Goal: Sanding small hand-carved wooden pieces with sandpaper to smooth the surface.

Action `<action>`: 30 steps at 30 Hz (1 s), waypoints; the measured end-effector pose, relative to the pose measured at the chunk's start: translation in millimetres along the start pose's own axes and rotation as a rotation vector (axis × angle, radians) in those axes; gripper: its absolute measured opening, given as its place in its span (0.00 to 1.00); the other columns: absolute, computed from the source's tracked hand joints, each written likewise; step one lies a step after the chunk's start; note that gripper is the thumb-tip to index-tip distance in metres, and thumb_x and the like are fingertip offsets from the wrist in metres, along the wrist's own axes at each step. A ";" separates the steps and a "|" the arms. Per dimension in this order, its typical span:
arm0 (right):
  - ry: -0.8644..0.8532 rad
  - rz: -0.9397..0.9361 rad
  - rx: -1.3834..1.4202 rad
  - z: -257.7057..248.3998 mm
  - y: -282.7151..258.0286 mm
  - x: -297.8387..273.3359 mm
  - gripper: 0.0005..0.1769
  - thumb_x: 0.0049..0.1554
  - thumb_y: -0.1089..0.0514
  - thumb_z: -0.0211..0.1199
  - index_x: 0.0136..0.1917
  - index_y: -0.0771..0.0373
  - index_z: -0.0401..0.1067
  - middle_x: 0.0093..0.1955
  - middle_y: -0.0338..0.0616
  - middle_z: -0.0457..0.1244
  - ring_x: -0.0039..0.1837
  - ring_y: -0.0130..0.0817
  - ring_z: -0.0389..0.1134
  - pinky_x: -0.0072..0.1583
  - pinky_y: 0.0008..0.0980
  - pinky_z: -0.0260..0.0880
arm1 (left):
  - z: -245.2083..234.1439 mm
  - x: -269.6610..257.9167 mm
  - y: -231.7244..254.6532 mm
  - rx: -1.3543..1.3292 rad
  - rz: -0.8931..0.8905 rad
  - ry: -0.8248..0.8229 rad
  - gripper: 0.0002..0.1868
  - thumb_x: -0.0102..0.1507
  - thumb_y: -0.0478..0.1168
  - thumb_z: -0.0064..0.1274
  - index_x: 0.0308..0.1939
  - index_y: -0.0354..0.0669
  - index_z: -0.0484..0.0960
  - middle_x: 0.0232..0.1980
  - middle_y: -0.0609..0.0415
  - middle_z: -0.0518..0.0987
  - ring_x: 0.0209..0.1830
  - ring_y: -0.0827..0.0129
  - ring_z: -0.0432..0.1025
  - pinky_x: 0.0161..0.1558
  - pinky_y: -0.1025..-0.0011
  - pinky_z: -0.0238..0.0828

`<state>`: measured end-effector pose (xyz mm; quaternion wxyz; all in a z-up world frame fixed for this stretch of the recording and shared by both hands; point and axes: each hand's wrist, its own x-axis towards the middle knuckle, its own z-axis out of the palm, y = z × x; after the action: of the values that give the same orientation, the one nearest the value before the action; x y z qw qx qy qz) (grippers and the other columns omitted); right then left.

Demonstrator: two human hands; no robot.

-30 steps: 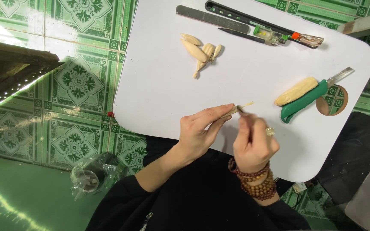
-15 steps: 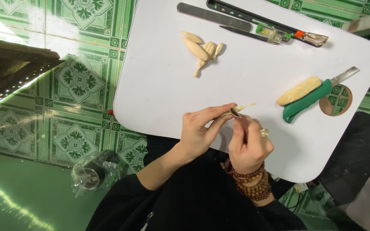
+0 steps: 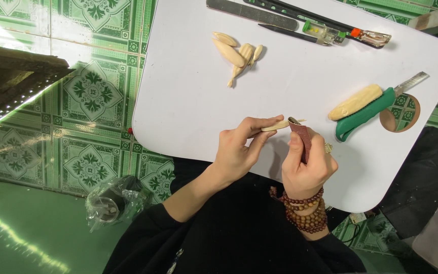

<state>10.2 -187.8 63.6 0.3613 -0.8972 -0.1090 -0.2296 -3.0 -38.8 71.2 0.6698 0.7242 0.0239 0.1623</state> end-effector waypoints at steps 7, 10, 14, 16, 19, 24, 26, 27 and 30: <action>-0.010 0.005 -0.040 1.5 -8.1 -0.7 0.16 0.69 0.49 0.62 0.43 0.58 0.78 0.31 0.38 0.67 0.36 0.48 0.70 0.43 0.36 0.69 | 9.4 -9.4 -17.9 0.144 0.095 0.005 0.08 0.66 0.29 0.57 0.50 0.36 0.81 0.49 0.48 0.87 0.46 0.59 0.82 0.46 0.70 0.81; 0.030 0.029 -0.004 6.7 -3.6 -2.6 0.17 0.70 0.52 0.63 0.41 0.60 0.74 0.28 0.33 0.64 0.31 0.40 0.67 0.43 0.29 0.70 | 10.6 -8.9 -19.9 0.174 0.123 0.045 0.09 0.66 0.29 0.58 0.50 0.38 0.82 0.49 0.50 0.87 0.46 0.61 0.83 0.46 0.71 0.81; 0.030 0.032 -0.005 5.5 0.4 -3.2 0.18 0.70 0.51 0.63 0.40 0.61 0.74 0.28 0.33 0.64 0.31 0.39 0.66 0.43 0.29 0.70 | 11.2 -15.7 -28.1 0.154 0.124 0.056 0.08 0.65 0.30 0.59 0.49 0.37 0.82 0.48 0.50 0.88 0.46 0.61 0.83 0.45 0.70 0.81; 0.024 0.019 0.001 8.3 -4.2 -5.7 0.18 0.70 0.51 0.63 0.41 0.61 0.74 0.28 0.33 0.64 0.31 0.39 0.66 0.43 0.30 0.70 | 13.8 -16.7 -31.8 0.168 0.129 0.067 0.08 0.65 0.30 0.60 0.48 0.37 0.82 0.48 0.50 0.88 0.45 0.61 0.83 0.45 0.71 0.81; 0.035 0.055 -0.041 10.9 -16.6 -9.6 0.17 0.66 0.47 0.65 0.41 0.60 0.75 0.27 0.34 0.65 0.33 0.47 0.69 0.43 0.34 0.71 | 16.0 -14.8 -29.1 0.175 0.145 0.079 0.08 0.64 0.28 0.59 0.48 0.36 0.82 0.47 0.49 0.88 0.45 0.60 0.83 0.45 0.71 0.80; 0.021 0.045 -0.013 8.9 -10.4 -8.1 0.19 0.69 0.49 0.63 0.38 0.60 0.73 0.27 0.35 0.64 0.32 0.45 0.68 0.43 0.32 0.70 | 13.2 -10.7 -18.1 0.091 0.121 0.099 0.09 0.64 0.27 0.60 0.48 0.33 0.83 0.47 0.46 0.87 0.46 0.57 0.82 0.45 0.69 0.81; 0.015 0.036 -0.034 9.4 -4.6 -14.1 0.19 0.68 0.47 0.64 0.39 0.59 0.75 0.27 0.37 0.65 0.34 0.48 0.69 0.42 0.35 0.69 | 14.1 -12.0 -19.1 0.087 0.112 0.093 0.09 0.64 0.28 0.60 0.48 0.34 0.83 0.47 0.47 0.87 0.46 0.57 0.82 0.45 0.70 0.81; 0.010 0.029 -0.055 9.2 -2.0 -18.1 0.20 0.67 0.45 0.65 0.39 0.58 0.76 0.28 0.39 0.65 0.35 0.51 0.69 0.41 0.37 0.69 | 14.5 -13.2 -19.8 0.082 0.102 0.086 0.09 0.64 0.28 0.60 0.48 0.34 0.83 0.47 0.47 0.87 0.45 0.58 0.82 0.45 0.70 0.81; 0.021 0.016 -0.023 5.8 -14.4 3.0 0.19 0.70 0.50 0.63 0.38 0.58 0.72 0.27 0.35 0.63 0.32 0.46 0.66 0.43 0.31 0.70 | 12.9 -13.6 -22.7 0.074 0.125 0.097 0.09 0.64 0.27 0.59 0.48 0.32 0.82 0.48 0.45 0.87 0.45 0.55 0.82 0.44 0.69 0.81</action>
<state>9.6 -173.4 70.0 0.3539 -0.8996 -0.0955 -0.2374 -8.3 -52.4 45.5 0.6292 0.7398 0.0168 0.2376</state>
